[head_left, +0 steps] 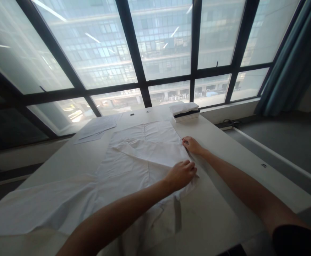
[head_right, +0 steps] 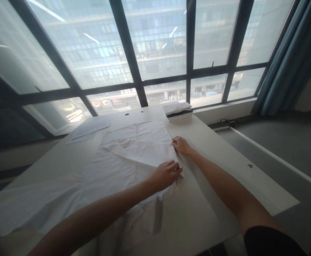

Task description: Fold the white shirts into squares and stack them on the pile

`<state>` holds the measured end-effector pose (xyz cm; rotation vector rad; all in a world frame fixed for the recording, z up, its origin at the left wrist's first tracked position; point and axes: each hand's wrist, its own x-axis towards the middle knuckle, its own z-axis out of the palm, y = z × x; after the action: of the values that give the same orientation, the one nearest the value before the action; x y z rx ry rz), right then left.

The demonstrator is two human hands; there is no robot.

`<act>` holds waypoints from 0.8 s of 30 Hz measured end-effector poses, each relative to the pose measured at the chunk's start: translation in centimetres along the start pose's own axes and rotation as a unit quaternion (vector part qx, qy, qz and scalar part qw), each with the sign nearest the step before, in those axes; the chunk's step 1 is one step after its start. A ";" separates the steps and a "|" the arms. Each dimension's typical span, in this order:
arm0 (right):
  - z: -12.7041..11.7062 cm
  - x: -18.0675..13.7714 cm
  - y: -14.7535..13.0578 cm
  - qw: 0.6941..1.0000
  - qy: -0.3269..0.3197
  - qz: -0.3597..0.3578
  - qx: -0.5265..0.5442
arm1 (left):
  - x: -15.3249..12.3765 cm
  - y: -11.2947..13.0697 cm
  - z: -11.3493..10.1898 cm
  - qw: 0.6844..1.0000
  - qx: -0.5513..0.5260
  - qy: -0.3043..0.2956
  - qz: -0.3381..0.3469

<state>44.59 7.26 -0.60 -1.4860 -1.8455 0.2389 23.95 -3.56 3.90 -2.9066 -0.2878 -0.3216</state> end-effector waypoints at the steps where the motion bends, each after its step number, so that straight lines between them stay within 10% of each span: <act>1: 0.0 0.1 0.0 1.000 0.000 0.002 0.003 | 0.2 0.1 0.1 1.000 -0.001 0.001 0.008; 7: 0.1 0.5 0.5 0.999 0.023 0.032 0.010 | -0.5 -0.2 -0.2 0.989 -0.144 0.010 0.018; 12: -0.2 0.6 1.0 0.993 0.085 0.081 -0.003 | 0.1 -4.8 -0.5 0.958 -0.234 0.080 -0.148; 24: -0.4 0.2 0.4 0.992 -0.040 0.041 -0.109 | 0.1 -7.0 4.4 0.970 -0.114 -0.097 -0.190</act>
<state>45.13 7.47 -0.43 -1.7251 -1.9248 0.1411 23.40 4.13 0.92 -3.0992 -0.9000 -0.1325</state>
